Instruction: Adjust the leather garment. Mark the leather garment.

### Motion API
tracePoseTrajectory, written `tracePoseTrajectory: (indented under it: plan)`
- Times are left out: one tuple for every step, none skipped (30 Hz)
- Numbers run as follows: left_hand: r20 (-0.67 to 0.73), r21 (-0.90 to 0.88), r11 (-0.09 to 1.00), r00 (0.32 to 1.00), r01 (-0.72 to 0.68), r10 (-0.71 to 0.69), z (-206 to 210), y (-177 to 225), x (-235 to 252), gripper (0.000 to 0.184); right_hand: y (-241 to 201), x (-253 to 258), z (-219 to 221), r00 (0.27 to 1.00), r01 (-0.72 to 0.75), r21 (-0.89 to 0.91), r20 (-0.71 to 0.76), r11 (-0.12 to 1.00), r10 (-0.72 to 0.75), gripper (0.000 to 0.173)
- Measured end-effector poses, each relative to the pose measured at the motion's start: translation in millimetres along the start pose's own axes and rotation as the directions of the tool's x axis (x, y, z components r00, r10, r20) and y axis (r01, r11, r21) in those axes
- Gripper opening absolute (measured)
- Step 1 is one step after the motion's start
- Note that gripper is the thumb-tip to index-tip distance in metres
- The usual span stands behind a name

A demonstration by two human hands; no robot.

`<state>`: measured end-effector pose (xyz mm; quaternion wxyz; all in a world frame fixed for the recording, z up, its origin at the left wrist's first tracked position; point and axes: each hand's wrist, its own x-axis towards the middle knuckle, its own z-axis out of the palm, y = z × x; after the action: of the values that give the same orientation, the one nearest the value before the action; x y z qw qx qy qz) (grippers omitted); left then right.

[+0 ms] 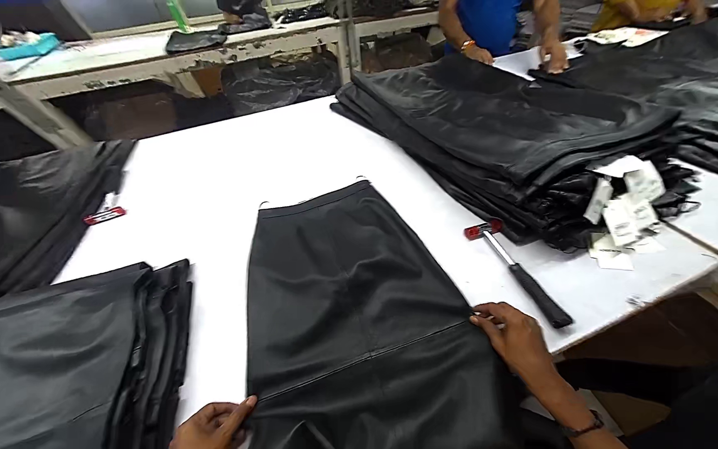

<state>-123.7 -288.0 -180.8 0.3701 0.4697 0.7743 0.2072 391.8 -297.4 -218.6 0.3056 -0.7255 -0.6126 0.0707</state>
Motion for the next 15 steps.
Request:
tracePoseTrajectory:
  plan:
    - [-0.028, 0.001, 1.000, 1.000, -0.011, 0.011, 1, -2, -2, 0.039, 1, -2, 2, 0.997, 0.074, -0.027, -0.030, 0.997, -0.075, 0.015]
    - [-0.070, 0.038, 0.999, 0.997, -0.022, 0.025, 3, -2, -5, 0.040, 2, -4, 3, 0.991, 0.123, -0.057, -0.043, 0.991, -0.126, 0.016]
    - [-0.111, 0.098, 0.995, 0.993, -0.020, 0.031, 5, 1, -7, 0.041, 1, -5, 2, 0.988, 0.149, -0.082, -0.036, 0.986, -0.152, 0.017]
    - [-0.141, 0.172, 0.985, 0.990, -0.001, 0.026, 6, 6, -11, 0.042, 2, -6, 2, 0.986, 0.162, -0.105, -0.021, 0.981, -0.165, 0.018]
    - [-0.165, 0.243, 0.970, 0.986, 0.023, 0.018, 8, 13, -16, 0.042, 3, -5, 1, 0.985, 0.172, -0.116, -0.005, 0.978, -0.173, 0.019]
    - [-0.179, 0.305, 0.951, 0.984, 0.050, 0.005, 10, 21, -20, 0.042, 5, -5, 0, 0.984, 0.179, -0.110, 0.018, 0.978, -0.178, 0.020]
    - [-0.189, 0.356, 0.932, 0.982, 0.074, -0.006, 12, 26, -23, 0.042, 8, -4, 0, 0.982, 0.187, -0.108, 0.048, 0.976, -0.183, 0.021]
    - [-0.201, 0.388, 0.917, 0.979, 0.092, -0.013, 14, 28, -25, 0.041, 10, -3, -1, 0.979, 0.190, -0.105, 0.089, 0.976, -0.181, 0.023]
    - [-0.215, 0.395, 0.913, 0.976, 0.103, -0.017, 16, 27, -25, 0.040, 11, -1, -2, 0.976, 0.191, -0.095, 0.122, 0.977, -0.179, 0.023]
    - [-0.231, 0.381, 0.919, 0.973, 0.105, -0.016, 18, 23, -25, 0.039, 10, 0, -3, 0.973, 0.189, -0.086, 0.149, 0.978, -0.175, 0.024]
    - [-0.248, 0.355, 0.929, 0.969, 0.102, -0.012, 19, 19, -24, 0.039, 9, 2, -4, 0.970, 0.184, -0.082, 0.173, 0.979, -0.168, 0.026]
    - [-0.263, 0.327, 0.940, 0.965, 0.093, -0.004, 21, 14, -24, 0.038, 9, 3, -6, 0.969, 0.173, -0.072, 0.192, 0.982, -0.156, 0.027]
    - [-0.275, 0.297, 0.952, 0.961, 0.079, 0.006, 24, 10, -23, 0.037, 10, 4, -6, 0.970, 0.151, -0.046, 0.201, 0.987, -0.139, 0.028]
    - [-0.275, 0.266, 0.962, 0.961, 0.067, 0.009, 25, 7, -22, 0.035, 11, 4, -7, 0.971, 0.112, -0.006, 0.212, 0.994, -0.108, 0.028]
    - [-0.264, 0.233, 0.971, 0.964, 0.059, 0.005, 26, 5, -20, 0.033, 12, 4, -8, 0.972, 0.051, 0.043, 0.229, 0.998, -0.059, 0.029]
